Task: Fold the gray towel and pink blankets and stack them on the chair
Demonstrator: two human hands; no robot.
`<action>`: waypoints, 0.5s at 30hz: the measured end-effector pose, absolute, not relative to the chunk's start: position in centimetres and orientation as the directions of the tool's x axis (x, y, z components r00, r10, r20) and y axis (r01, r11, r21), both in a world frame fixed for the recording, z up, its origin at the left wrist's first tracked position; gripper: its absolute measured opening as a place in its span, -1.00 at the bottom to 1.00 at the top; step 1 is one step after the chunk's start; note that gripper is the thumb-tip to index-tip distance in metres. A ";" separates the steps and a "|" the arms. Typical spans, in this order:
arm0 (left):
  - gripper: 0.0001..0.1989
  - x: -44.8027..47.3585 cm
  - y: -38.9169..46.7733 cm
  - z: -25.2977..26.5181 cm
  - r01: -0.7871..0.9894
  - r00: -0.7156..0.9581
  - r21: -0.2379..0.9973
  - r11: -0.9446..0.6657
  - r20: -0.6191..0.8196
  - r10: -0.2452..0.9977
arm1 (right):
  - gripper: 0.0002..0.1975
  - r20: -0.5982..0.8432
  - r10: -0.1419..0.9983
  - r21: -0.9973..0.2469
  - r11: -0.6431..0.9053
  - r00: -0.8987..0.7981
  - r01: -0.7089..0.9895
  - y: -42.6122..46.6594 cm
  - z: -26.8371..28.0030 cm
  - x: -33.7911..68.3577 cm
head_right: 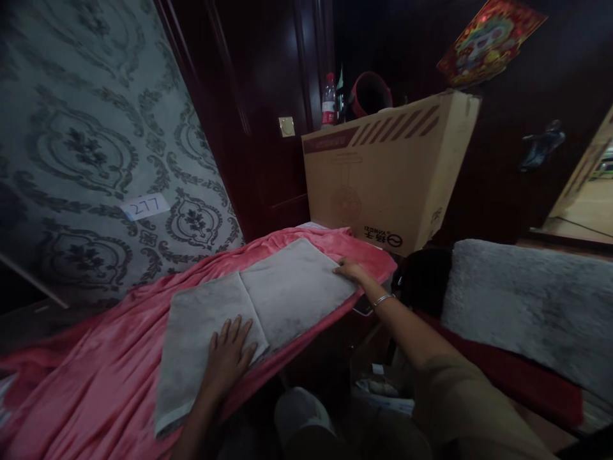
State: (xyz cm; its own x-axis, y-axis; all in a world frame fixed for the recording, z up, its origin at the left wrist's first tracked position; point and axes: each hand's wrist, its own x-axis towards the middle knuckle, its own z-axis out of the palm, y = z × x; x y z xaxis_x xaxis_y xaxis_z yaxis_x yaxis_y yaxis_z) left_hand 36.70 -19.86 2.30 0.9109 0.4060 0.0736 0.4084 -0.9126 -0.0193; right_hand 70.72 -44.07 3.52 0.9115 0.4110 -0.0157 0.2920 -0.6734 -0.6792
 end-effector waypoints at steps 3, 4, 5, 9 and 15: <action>-0.43 36.7 -20.0 2.4 0.407 0.910 -0.008 -0.913 0.091 0.405 | -0.78 -0.036 0.421 -0.695 -0.662 0.906 0.280 -44.0 3.6 70.6; -0.43 36.7 -20.0 2.4 0.407 0.910 -0.003 -0.914 0.095 0.405 | -0.77 -0.047 0.421 -0.696 -0.664 0.906 0.273 -43.9 3.7 70.6; -0.43 36.7 -20.0 2.4 0.406 0.909 0.002 -0.914 0.097 0.405 | -0.77 -0.062 0.419 -0.695 -0.669 0.906 0.263 -43.9 3.7 70.6; -0.44 36.7 -20.1 2.3 0.411 0.908 0.004 -0.912 0.087 0.410 | -0.79 -0.117 0.414 -0.688 -0.690 0.903 0.226 -43.6 4.1 70.9; -0.44 36.6 -19.9 1.8 0.403 0.906 0.028 -0.915 0.127 0.403 | -0.70 -0.100 0.401 -0.718 -0.662 0.910 0.213 -43.4 4.5 70.5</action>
State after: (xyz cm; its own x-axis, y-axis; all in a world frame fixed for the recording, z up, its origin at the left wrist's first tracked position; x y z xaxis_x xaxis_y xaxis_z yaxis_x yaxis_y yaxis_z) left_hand 36.58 -19.88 1.83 0.9062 0.4033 0.1274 0.4031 -0.9147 0.0281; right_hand 70.50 -43.39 4.47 0.9105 0.4013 -0.1001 0.2130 -0.6624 -0.7182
